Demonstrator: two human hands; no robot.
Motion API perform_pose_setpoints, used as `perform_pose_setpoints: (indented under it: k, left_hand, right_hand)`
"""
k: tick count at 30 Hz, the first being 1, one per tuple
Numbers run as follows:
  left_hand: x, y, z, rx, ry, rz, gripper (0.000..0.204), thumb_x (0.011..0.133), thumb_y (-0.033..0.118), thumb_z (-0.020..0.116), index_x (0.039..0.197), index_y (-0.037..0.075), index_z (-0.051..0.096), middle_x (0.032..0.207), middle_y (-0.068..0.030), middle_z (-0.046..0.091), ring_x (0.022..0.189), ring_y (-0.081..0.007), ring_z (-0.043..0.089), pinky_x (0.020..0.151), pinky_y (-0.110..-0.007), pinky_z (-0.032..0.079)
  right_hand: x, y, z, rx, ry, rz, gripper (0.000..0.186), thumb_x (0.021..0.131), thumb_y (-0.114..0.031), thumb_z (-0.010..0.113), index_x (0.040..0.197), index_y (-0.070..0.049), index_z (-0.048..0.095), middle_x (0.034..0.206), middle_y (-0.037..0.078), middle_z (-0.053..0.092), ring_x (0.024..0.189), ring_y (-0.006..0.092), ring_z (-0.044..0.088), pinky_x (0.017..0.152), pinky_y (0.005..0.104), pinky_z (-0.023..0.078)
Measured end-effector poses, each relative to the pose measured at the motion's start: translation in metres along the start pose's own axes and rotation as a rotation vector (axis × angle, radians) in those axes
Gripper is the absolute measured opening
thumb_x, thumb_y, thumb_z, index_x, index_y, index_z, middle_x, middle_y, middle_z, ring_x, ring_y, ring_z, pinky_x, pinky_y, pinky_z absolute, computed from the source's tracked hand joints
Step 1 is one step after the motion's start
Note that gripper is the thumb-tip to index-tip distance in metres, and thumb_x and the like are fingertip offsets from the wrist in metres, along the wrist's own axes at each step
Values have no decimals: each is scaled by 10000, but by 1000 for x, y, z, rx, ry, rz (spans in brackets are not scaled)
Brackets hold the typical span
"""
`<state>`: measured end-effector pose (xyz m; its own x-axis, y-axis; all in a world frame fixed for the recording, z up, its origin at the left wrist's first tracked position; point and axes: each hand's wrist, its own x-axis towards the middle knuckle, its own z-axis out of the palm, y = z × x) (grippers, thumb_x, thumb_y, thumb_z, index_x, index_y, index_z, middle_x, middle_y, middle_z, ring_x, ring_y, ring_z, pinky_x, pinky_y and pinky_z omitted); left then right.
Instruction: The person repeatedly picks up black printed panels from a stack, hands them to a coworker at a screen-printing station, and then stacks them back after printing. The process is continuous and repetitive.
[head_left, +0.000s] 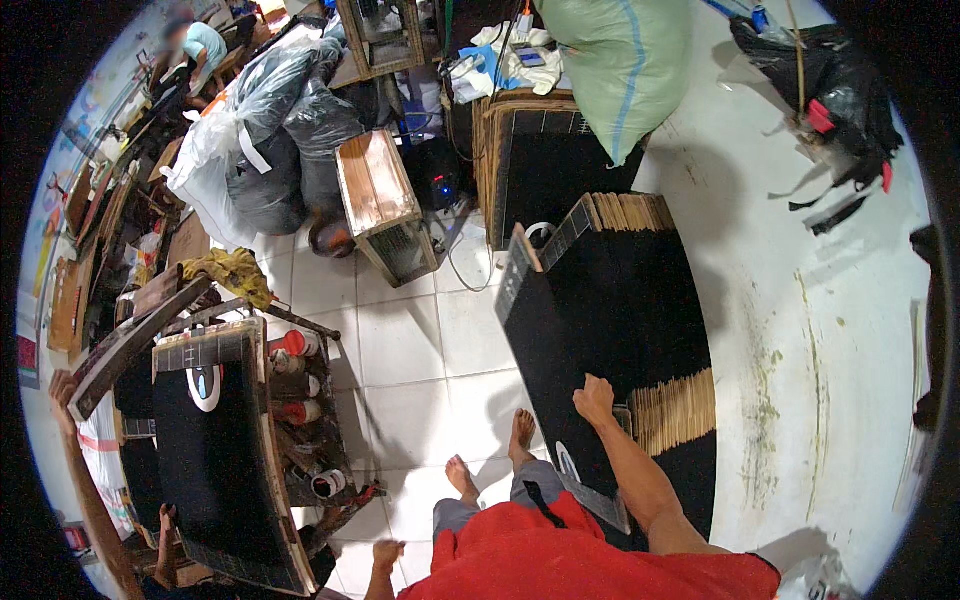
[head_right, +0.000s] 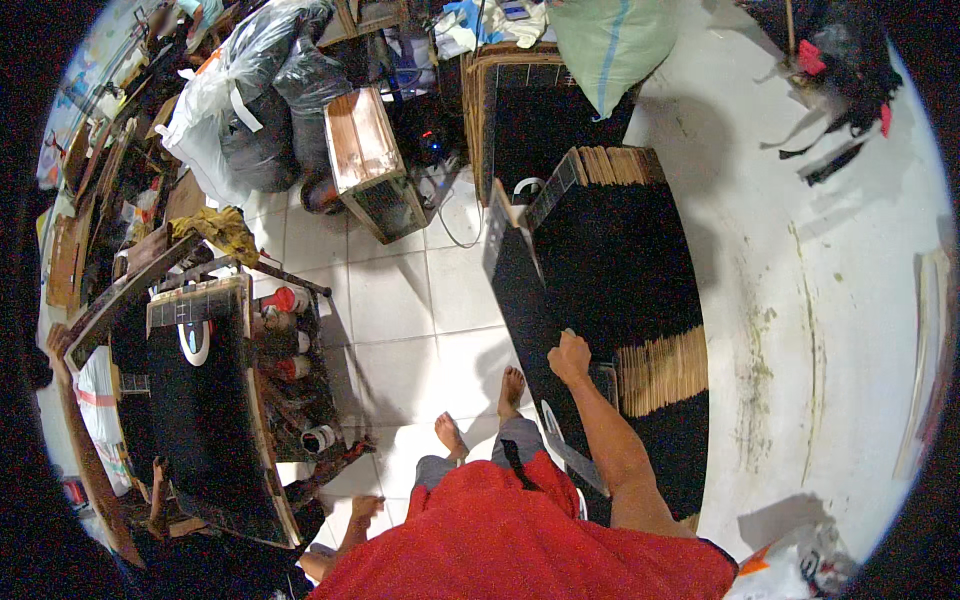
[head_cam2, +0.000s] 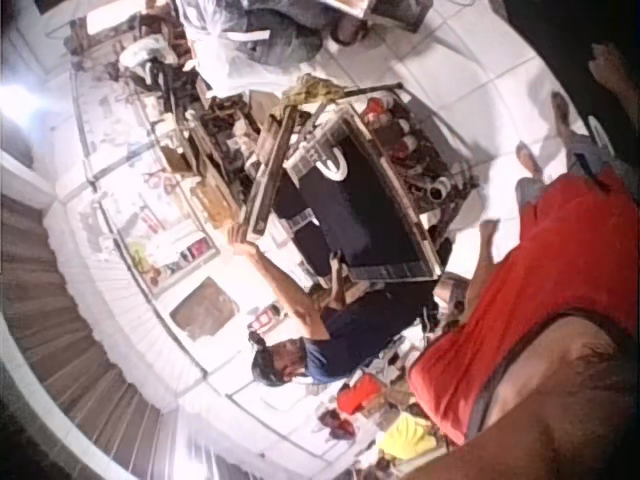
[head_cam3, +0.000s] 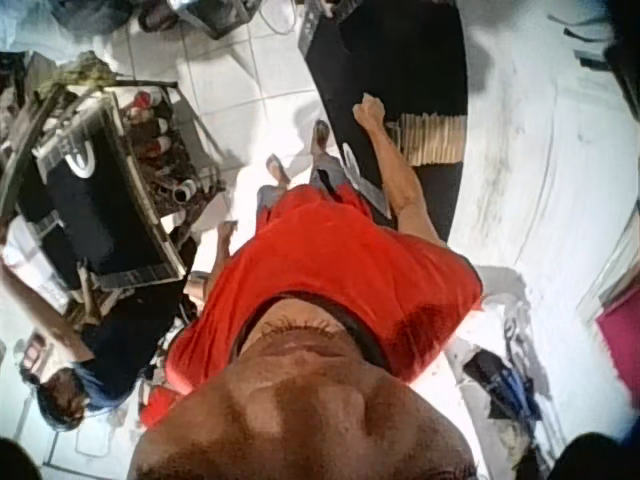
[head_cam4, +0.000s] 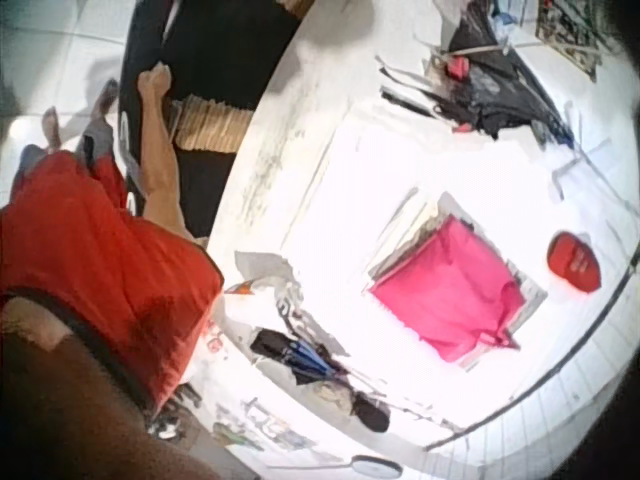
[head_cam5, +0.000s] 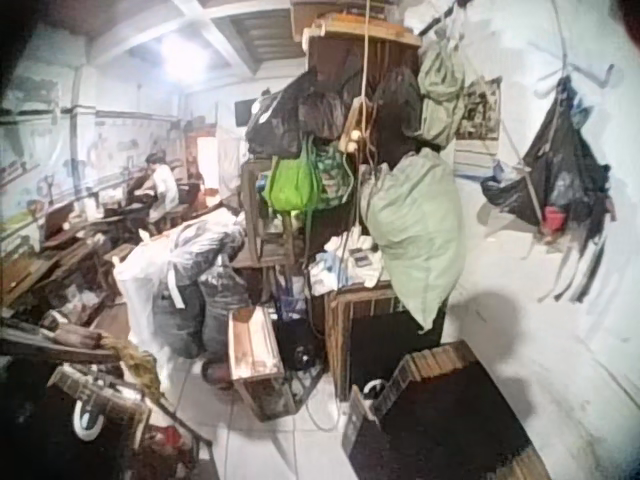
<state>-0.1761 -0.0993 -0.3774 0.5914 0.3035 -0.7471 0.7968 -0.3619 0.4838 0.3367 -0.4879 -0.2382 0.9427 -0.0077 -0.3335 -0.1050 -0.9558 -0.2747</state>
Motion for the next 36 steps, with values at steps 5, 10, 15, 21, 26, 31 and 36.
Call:
perform_pose_setpoints:
  k: [5, 10, 15, 21, 26, 31, 36]
  left_hand:
    - [-47, 24, 54, -852, 207, -870, 153, 798, 184, 623, 855, 48, 581, 706, -105, 625, 533, -207, 592, 451, -314, 423]
    - [-35, 152, 92, -838, 112, -681, 237, 753, 205, 691, 915, 65, 589, 750, -66, 636, 652, -177, 618, 559, -312, 455]
    - [-20, 189, 104, -857, 118, -677, 260, 757, 185, 684, 930, 24, 576, 732, -86, 626, 615, -175, 609, 529, -298, 465]
    - [-46, 126, 95, -883, 265, -622, 212, 805, 143, 603, 937, -21, 578, 716, -125, 615, 559, -190, 595, 454, -264, 459]
    - [-34, 112, 83, -905, 156, -724, 246, 797, 168, 613, 955, -18, 580, 729, -123, 622, 603, -188, 611, 489, -277, 467]
    - [3, 174, 89, -814, 202, -761, 249, 796, 170, 613, 957, -17, 580, 731, -120, 623, 610, -187, 612, 499, -280, 469]
    - [22, 213, 85, -798, 200, -758, 251, 796, 172, 613, 958, -16, 580, 732, -117, 624, 616, -186, 613, 510, -284, 471]
  right_hand:
    - [70, 48, 12, 10, -25, 112, 415, 732, -134, 581, 1105, 45, 554, 979, 248, 605, 929, 380, 588, 826, 450, 469]
    - [139, 83, 25, -14, -32, 129, 408, 756, -138, 591, 1100, 77, 541, 978, 259, 599, 937, 390, 580, 834, 451, 465]
    - [204, 96, 41, 10, 50, 97, 339, 764, -130, 591, 1037, 68, 564, 956, 265, 598, 901, 394, 585, 812, 465, 465]
    - [267, 96, 56, -27, 80, 115, 246, 752, -125, 607, 921, 49, 574, 881, 231, 619, 846, 368, 608, 760, 455, 483]
    - [289, 103, 73, -34, 116, 184, 248, 714, -121, 650, 905, 21, 581, 847, 201, 634, 813, 362, 620, 745, 436, 494]
    - [291, 108, 77, -26, 86, 206, 277, 712, -128, 656, 932, 23, 581, 856, 201, 634, 827, 358, 623, 760, 435, 492]
    - [289, 109, 70, -5, 67, 195, 275, 719, -131, 645, 939, 20, 582, 859, 205, 633, 832, 366, 621, 773, 450, 485]
